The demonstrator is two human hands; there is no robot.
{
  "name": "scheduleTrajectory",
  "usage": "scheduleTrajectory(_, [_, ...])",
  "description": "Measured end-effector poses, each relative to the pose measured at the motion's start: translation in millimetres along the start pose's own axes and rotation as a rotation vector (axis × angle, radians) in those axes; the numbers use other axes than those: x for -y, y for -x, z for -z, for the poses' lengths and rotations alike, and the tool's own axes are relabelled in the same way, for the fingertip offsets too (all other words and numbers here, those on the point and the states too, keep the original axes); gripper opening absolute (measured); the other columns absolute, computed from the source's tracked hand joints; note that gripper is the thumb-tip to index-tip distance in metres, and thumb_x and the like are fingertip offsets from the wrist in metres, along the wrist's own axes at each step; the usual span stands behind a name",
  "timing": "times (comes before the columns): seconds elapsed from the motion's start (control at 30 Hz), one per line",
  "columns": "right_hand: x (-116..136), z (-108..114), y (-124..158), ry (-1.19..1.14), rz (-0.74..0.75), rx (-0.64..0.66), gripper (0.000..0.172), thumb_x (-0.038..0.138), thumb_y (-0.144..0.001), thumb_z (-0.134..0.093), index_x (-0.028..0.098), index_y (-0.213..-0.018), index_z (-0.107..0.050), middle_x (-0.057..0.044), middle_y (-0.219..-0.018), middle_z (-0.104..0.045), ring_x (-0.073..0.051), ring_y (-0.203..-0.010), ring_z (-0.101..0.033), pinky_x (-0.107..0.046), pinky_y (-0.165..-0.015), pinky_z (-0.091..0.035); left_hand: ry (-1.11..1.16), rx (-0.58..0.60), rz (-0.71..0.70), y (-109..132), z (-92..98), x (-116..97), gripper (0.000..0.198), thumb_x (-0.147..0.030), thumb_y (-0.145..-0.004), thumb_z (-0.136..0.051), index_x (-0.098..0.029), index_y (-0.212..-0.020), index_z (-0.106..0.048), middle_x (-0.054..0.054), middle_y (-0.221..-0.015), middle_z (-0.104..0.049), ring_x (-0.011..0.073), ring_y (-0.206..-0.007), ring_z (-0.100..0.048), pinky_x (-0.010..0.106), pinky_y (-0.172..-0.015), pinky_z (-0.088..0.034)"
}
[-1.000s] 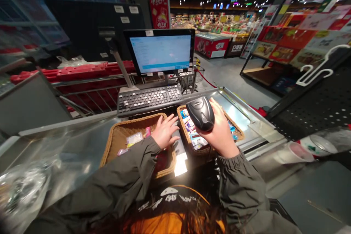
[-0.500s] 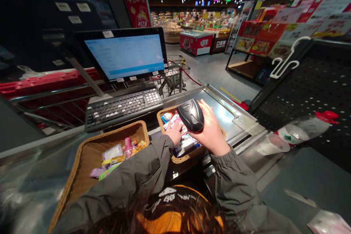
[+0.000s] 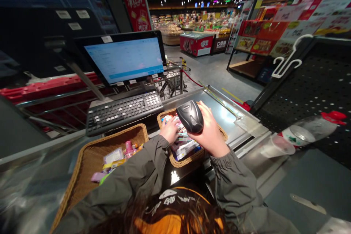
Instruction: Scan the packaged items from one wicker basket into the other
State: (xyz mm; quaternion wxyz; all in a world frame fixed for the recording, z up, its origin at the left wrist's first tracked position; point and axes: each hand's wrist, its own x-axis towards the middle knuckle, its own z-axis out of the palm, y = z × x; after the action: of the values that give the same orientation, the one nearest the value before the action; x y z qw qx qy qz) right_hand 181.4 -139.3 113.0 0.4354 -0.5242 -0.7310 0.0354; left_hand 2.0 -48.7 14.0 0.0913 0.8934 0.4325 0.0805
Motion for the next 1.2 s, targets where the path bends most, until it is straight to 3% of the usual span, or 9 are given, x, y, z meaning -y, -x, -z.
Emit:
scheduleTrajectory(0.23, [11,-6,2,0.018,0.011,-0.005,0.07,0.04,-0.075,-0.069,0.016,-0.137,-0.046,-0.02,-0.135,-0.053,-0.042,-0.138,-0.038,-0.063,-0.114,-0.031,0.187,-0.273,0.122,30,86.1,33,0.013,-0.027,-0.083,-0.065,-0.021,-0.073,-0.071,0.004,-0.139,-0.056,0.0345,-0.142,-0.032,0.069,-0.111,-0.022])
scheduleTrajectory(0.4, [28,-16,1,0.001,0.08,0.003,0.067,0.04,-0.077,-0.067,0.014,-0.135,-0.046,-0.022,-0.135,-0.051,-0.043,-0.139,-0.034,-0.066,-0.112,-0.029,0.359,-0.454,0.17,59,117.2,60,0.014,-0.026,-0.082,-0.064,-0.019,-0.073,-0.072,0.007,-0.137,-0.058,0.0328,-0.142,-0.034,0.056,-0.115,-0.029])
scheduleTrajectory(0.6, [51,-31,0,0.005,0.179,0.076,0.068,0.035,-0.074,-0.069,0.018,-0.135,-0.044,-0.018,-0.135,-0.051,-0.043,-0.141,-0.032,-0.066,-0.112,-0.029,0.553,-0.585,0.209,86,129.0,74,0.015,-0.03,-0.08,-0.064,-0.019,-0.073,-0.071,0.008,-0.135,-0.06,0.0308,-0.139,-0.039,0.053,-0.119,-0.026])
scheduleTrajectory(0.93, [78,-51,2,-0.017,0.162,0.219,0.064,0.027,-0.073,-0.066,0.017,-0.133,-0.046,-0.016,-0.136,-0.053,-0.039,-0.142,-0.03,-0.063,-0.115,-0.026,0.384,-0.76,0.207,108,134.2,69,0.016,-0.028,-0.084,-0.061,-0.019,-0.072,-0.066,0.008,-0.139,-0.057,0.0299,-0.144,-0.032,0.053,-0.117,-0.028])
scheduleTrajectory(1.2, [78,-63,5,0.002,0.163,0.245,0.067,0.026,-0.071,-0.068,0.014,-0.133,-0.046,-0.017,-0.134,-0.054,-0.037,-0.142,-0.032,-0.057,-0.116,-0.029,0.241,-0.768,0.262,117,133.1,58,0.016,-0.026,-0.087,-0.056,-0.02,-0.073,-0.061,0.008,-0.147,-0.048,0.0311,-0.148,-0.021,0.069,-0.113,-0.014])
